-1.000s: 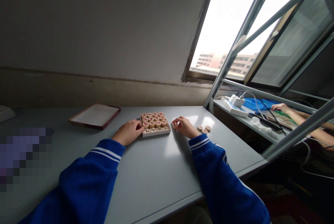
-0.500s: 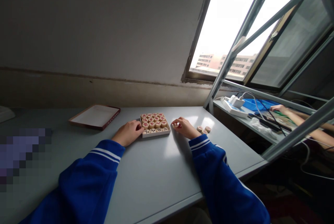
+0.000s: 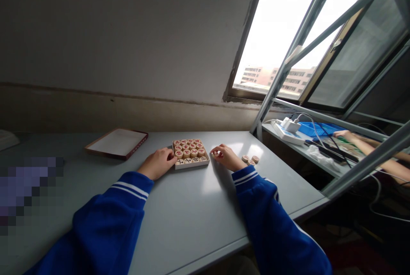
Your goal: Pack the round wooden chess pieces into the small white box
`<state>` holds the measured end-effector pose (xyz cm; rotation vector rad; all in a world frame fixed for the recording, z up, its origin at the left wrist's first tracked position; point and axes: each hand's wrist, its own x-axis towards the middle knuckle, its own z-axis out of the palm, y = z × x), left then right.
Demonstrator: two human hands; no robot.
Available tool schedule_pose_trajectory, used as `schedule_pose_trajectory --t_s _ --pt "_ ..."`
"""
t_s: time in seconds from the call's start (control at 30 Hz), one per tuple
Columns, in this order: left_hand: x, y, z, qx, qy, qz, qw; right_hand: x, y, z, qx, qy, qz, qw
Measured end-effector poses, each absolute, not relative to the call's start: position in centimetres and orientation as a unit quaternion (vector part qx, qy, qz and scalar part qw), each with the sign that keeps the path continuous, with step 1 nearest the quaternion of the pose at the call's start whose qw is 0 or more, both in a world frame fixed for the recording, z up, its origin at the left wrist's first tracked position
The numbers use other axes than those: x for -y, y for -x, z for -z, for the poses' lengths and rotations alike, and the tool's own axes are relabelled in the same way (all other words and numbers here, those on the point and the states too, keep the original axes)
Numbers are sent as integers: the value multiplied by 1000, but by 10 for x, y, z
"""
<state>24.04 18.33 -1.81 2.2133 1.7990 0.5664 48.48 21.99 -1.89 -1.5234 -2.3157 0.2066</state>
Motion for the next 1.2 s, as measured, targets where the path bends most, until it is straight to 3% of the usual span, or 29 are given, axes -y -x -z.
schedule_pose_trajectory --t_s 1.2 --pt "-185 -240 20 -617 -757 -187 111 -223 -487 22 823 530 -67 191"
